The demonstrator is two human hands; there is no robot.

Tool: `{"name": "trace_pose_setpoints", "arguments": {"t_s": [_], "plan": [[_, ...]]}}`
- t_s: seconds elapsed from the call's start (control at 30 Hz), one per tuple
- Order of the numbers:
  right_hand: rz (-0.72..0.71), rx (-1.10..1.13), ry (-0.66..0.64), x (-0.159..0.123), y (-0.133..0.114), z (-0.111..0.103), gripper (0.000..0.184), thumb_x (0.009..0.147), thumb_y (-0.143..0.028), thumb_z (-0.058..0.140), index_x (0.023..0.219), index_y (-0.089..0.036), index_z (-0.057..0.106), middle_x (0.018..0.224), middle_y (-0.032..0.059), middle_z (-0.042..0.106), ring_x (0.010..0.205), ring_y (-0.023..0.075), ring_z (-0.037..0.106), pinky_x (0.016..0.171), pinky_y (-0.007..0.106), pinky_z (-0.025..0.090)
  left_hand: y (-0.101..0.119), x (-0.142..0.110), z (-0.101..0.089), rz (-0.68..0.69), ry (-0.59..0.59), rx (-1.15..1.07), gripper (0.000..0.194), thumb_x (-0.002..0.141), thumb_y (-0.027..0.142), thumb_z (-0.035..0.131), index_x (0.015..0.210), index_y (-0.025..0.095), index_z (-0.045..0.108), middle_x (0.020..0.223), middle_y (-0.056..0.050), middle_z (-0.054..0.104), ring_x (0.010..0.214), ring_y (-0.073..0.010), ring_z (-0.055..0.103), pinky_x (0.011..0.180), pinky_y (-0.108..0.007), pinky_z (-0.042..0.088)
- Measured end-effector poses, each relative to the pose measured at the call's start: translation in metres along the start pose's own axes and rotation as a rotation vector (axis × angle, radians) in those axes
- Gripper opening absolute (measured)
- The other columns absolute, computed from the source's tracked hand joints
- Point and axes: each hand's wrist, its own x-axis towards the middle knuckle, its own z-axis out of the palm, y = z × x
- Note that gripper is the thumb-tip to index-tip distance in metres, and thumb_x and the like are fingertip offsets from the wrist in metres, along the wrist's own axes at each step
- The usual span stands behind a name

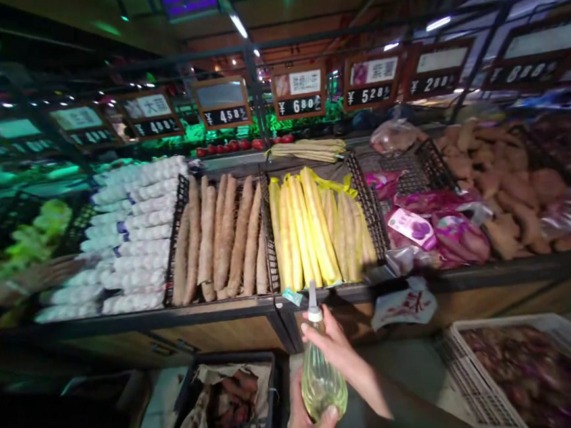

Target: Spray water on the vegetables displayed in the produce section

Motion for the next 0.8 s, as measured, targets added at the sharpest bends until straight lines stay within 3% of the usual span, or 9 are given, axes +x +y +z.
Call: {"name": "trace_pose_setpoints", "arguments": {"t_s": [0.13,0.27,0.4,0.47,0.53,0.67,0.8], "plan": [[-0.020,0.022,0.153,-0.011,0.002,-0.069,0.039,0.083,-0.048,0.067,0.109,-0.021,0.056,0.114,0.0077,0.067,0.077,0.0218,0.072,0.076,0.039,0.054,-0.003,0.005,0.058,-0.062,-0.111,-0.023,0.095,0.058,0.055,0.086,0.133,0.020,0.038,0.133,-0.019,0.059,0.123,-0.0353,0.056,0.106,-0.046,0.042],[-0.005,0.178,0.304,-0.022,0.006,-0.134,0.050,0.079,-0.052,0.073,0.114,-0.022,0.054,0.119,0.0077,0.063,0.079,0.0209,0.070,0.074,0.037,0.055,-0.007,0.007,0.118,-0.073,-0.228,-0.056,0.087,0.063,0.048,0.086,0.132,0.023,0.040,0.135,-0.016,0.058,0.127,-0.0342,0.054,0.108,-0.046,0.040],[0.070,0.200,0.333,-0.023,0.001,-0.169,0.060,0.074,-0.056,0.076,0.119,-0.024,0.053,0.122,0.0067,0.061,0.083,0.0223,0.071,0.074,0.035,0.055,-0.018,0.005,0.156,-0.021,-0.280,-0.097,0.078,0.063,0.048,0.086,0.126,0.022,0.046,0.126,-0.014,0.063,0.118,-0.0320,0.059,0.100,-0.043,0.044],[0.068,0.139,0.241,-0.022,-0.005,-0.168,0.059,0.075,-0.057,0.073,0.119,-0.024,0.052,0.123,0.0068,0.061,0.085,0.0220,0.071,0.076,0.035,0.055,-0.024,0.000,0.162,-0.025,-0.207,-0.129,0.082,0.060,0.049,0.087,0.125,0.021,0.046,0.125,-0.015,0.064,0.118,-0.0326,0.060,0.100,-0.043,0.045],[0.031,0.058,0.109,-0.019,-0.012,-0.155,0.056,0.075,-0.058,0.070,0.113,-0.022,0.051,0.113,0.0064,0.065,0.078,0.0204,0.070,0.075,0.036,0.054,-0.029,-0.007,0.158,-0.031,-0.054,-0.123,0.084,0.059,0.051,0.087,0.126,0.022,0.045,0.124,-0.015,0.065,0.118,-0.0339,0.060,0.103,-0.045,0.045],[-0.024,-0.004,-0.055,-0.009,-0.019,-0.109,0.037,0.071,-0.042,0.076,0.096,-0.020,0.060,0.089,0.0029,0.071,0.070,0.0201,0.067,0.070,0.036,0.054,-0.032,-0.015,0.128,-0.022,0.274,0.068,0.086,0.058,0.056,0.086,0.126,0.022,0.046,0.124,-0.015,0.065,0.120,-0.0364,0.060,0.106,-0.047,0.045],[-0.075,0.012,-0.109,0.003,-0.026,-0.070,0.031,0.066,-0.038,0.080,0.088,-0.023,0.064,0.083,0.0009,0.071,0.073,0.0208,0.065,0.066,0.034,0.054,-0.021,-0.011,0.100,0.032,0.406,0.191,0.090,0.057,0.060,0.084,0.128,0.019,0.047,0.127,-0.015,0.063,0.123,-0.0363,0.058,0.106,-0.044,0.045]]}}
